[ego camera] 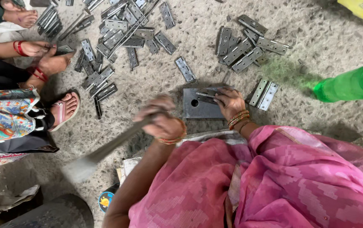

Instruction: The person sits on the floor and assembles small metal parts using a metal rod and a metal block. They repeatedly pick up parts, align them on the block, and strike them with the rod to secure the assembly.

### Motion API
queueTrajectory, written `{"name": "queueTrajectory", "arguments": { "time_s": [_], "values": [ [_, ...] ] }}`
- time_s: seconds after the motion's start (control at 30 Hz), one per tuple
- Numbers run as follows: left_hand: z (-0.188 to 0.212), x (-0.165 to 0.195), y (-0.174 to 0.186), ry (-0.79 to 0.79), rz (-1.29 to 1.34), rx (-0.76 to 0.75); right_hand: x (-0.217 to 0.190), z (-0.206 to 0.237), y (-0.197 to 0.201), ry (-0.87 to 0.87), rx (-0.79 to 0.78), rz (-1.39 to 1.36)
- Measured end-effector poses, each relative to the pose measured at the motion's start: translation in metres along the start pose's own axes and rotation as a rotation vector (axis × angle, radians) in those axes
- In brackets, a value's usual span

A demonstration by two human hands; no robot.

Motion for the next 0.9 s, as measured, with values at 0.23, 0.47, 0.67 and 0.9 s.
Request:
{"name": "queueTrajectory", "arguments": {
  "time_s": [0.23, 0.47, 0.67, 0.9],
  "values": [
    [0.142, -0.099, -0.076, 0.289, -0.785, -1.181, 0.004, 0.008, -0.006, -0.029, -0.016, 0.058],
    [0.099, -0.118, -0.046, 0.45, -0.69, -0.803, -0.004, 0.01, -0.013, 0.015, -0.068, 0.047],
    [0.081, -0.097, -0.028, 0.396, -0.495, -0.627, -0.001, -0.001, -0.023, -0.158, -0.299, 0.203],
    [0.048, -0.025, -0.014, 0.118, -0.269, -0.44, 0.068, 0.012, 0.012, -0.709, -0.37, 0.241]
  ]
}}
Point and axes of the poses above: each hand's wrist, its own z-axis away from the middle knuckle, its own y-axis out of the back of the hand, x = y × z, the point moved 10 cm from there along -z, towards the middle knuckle, and after that the axes turned 12 degrees about -z, right-handed, at the moved point
